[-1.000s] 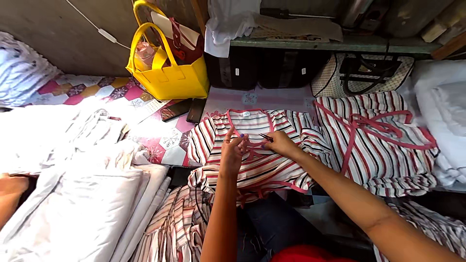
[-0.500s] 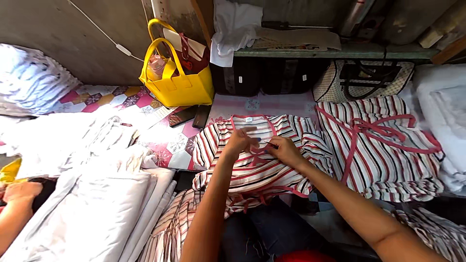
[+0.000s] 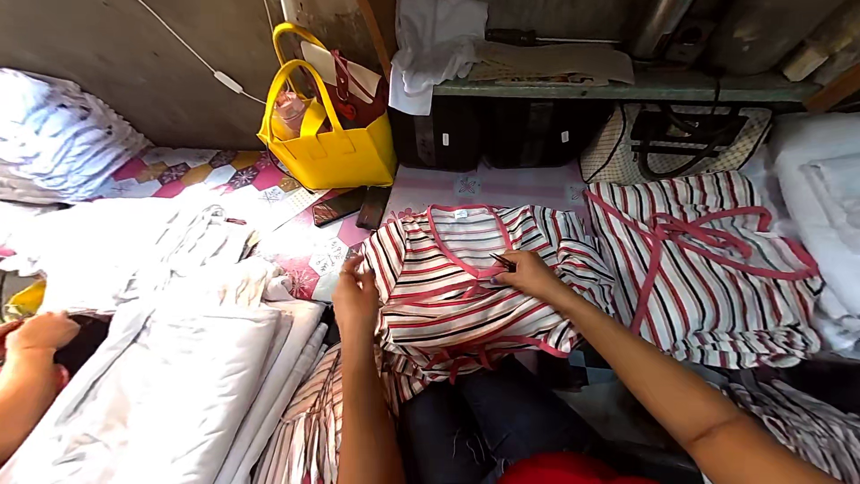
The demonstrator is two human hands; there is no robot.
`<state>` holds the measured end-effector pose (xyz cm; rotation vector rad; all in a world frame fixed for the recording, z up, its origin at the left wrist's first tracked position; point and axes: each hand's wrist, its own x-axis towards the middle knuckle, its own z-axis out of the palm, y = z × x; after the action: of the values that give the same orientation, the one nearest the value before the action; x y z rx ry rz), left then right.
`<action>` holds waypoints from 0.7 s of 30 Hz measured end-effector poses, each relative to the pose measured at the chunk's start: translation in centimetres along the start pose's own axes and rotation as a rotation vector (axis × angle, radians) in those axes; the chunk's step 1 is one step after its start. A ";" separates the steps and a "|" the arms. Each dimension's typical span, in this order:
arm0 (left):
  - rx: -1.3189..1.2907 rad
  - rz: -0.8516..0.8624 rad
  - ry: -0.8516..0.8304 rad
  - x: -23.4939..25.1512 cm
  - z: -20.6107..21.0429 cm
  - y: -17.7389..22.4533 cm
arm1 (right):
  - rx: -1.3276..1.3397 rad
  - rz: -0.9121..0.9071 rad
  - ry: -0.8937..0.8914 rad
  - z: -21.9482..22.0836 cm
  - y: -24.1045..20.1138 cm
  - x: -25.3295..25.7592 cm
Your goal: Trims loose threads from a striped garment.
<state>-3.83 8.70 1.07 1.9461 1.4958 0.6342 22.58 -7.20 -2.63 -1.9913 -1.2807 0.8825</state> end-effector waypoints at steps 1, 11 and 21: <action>0.174 -0.060 -0.027 -1.6 0.0 -0.3 | 0.011 0.016 -0.018 0.0 -0.1 0.0; 0.099 0.315 -0.508 -4.4 10.1 4.7 | 0.068 0.005 0.119 1.1 -0.5 0.2; -0.008 0.581 -0.001 -9.8 13.7 -1.8 | -0.170 -0.166 0.459 3.5 -0.7 -0.5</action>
<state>1.91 -2.74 -10.00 2.3840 0.9081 0.8735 19.29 -6.99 -4.02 -2.0241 -1.2538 0.2203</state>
